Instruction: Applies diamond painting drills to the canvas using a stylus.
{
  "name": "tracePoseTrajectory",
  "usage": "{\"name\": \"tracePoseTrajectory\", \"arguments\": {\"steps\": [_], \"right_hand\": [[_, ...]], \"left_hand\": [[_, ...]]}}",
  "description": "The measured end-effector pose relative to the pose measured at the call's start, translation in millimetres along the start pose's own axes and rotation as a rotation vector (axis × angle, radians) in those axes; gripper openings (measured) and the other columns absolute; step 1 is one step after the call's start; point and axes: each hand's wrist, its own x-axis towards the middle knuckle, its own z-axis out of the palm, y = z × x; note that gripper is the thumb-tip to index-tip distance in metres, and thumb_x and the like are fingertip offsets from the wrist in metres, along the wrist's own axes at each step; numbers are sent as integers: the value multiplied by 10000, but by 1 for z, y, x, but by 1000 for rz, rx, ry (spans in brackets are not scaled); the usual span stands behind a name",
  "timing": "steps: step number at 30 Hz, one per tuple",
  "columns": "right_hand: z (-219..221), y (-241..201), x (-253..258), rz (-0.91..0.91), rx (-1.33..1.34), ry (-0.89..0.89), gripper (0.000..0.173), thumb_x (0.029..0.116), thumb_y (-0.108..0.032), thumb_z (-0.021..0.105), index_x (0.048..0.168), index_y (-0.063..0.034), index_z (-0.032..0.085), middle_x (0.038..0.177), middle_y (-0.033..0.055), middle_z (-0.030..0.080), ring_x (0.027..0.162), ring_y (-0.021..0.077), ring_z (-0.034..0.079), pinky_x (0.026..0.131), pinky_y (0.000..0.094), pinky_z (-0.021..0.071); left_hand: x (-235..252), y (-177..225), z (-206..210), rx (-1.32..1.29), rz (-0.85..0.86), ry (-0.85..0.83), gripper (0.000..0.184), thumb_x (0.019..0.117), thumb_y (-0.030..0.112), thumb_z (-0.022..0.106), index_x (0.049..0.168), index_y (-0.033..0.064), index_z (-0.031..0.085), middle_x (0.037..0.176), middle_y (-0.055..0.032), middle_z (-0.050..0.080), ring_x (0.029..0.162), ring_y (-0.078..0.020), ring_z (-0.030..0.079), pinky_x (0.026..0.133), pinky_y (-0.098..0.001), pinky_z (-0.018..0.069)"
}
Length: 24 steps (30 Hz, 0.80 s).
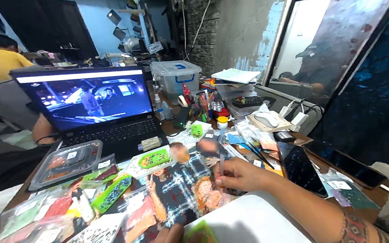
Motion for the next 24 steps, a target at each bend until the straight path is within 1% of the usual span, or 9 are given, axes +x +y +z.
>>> {"name": "tracePoseTrajectory", "arguments": {"steps": [2, 4, 6, 8, 11, 14, 17, 20, 24], "right_hand": [[0, -3, -2, 13, -29, 63, 231, 1037, -179, 545, 984, 15, 656, 796, 8, 642, 714, -24, 589, 682, 156, 504], [3, -5, -2, 1, -23, 123, 210, 1024, -190, 557, 981, -16, 667, 817, -16, 666, 723, -33, 601, 684, 154, 514], [8, -6, -3, -59, 15, 175, 205, 1029, -226, 560, 984, -51, 659, 855, -32, 697, 752, -38, 627, 699, 152, 531], [19, -9, -3, -157, 60, 192, 267, 1057, -288, 540, 996, -51, 646, 873, -22, 702, 790, -29, 645, 723, 166, 547], [42, -17, -3, -291, 128, 145, 335, 1097, -336, 469, 1051, -32, 602, 921, 43, 695, 867, 25, 670, 783, 210, 562], [58, -25, -2, -377, 105, 114, 338, 1106, -337, 443, 1074, -23, 565, 925, 90, 689, 854, 64, 677, 775, 218, 562], [65, -26, -2, -374, 67, 77, 332, 1107, -328, 443, 1080, -17, 556, 934, 105, 691, 859, 75, 680, 776, 216, 559], [67, -23, -2, -351, 36, 45, 324, 1106, -319, 449, 1079, -17, 562, 916, 110, 686, 827, 78, 676, 753, 216, 557], [68, -23, -2, -350, 25, 35, 313, 1104, -305, 460, 1068, -13, 567, 898, 110, 681, 815, 76, 674, 748, 214, 556]], "left_hand": [[0, 3, 1, 11, 10, 21, 414, 948, 222, 666, 1340, 90, 685, 1156, -273, 657, 987, -469, 660, 769, -593, 555], [-3, 4, 2, 40, 6, 46, 417, 959, 231, 648, 1358, 113, 680, 1122, -244, 667, 957, -436, 663, 742, -553, 559], [-3, 4, 4, 56, 10, 64, 430, 958, 230, 638, 1371, 117, 672, 1083, -224, 669, 930, -422, 657, 713, -529, 554], [-2, 5, 3, 47, 13, 65, 440, 950, 226, 646, 1371, 101, 666, 1084, -225, 668, 933, -430, 656, 710, -536, 553], [-1, 3, 3, 41, 15, 75, 420, 928, 229, 686, 1303, 40, 674, 1078, -220, 677, 933, -426, 670, 715, -535, 565], [1, 0, 4, 20, 34, 76, 398, 910, 238, 709, 1223, -2, 661, 1090, -220, 677, 956, -421, 676, 742, -530, 572], [1, -3, 9, 9, 59, 145, 352, 899, 231, 723, 1163, 4, 676, 1069, -203, 687, 938, -398, 689, 726, -509, 584], [1, -4, 11, 30, 72, 193, 347, 886, 222, 731, 1155, 9, 685, 1052, -197, 691, 927, -389, 694, 713, -498, 588], [2, -3, 12, 56, 72, 199, 354, 881, 233, 735, 1153, 12, 690, 1058, -196, 691, 929, -391, 697, 704, -496, 590]]}}
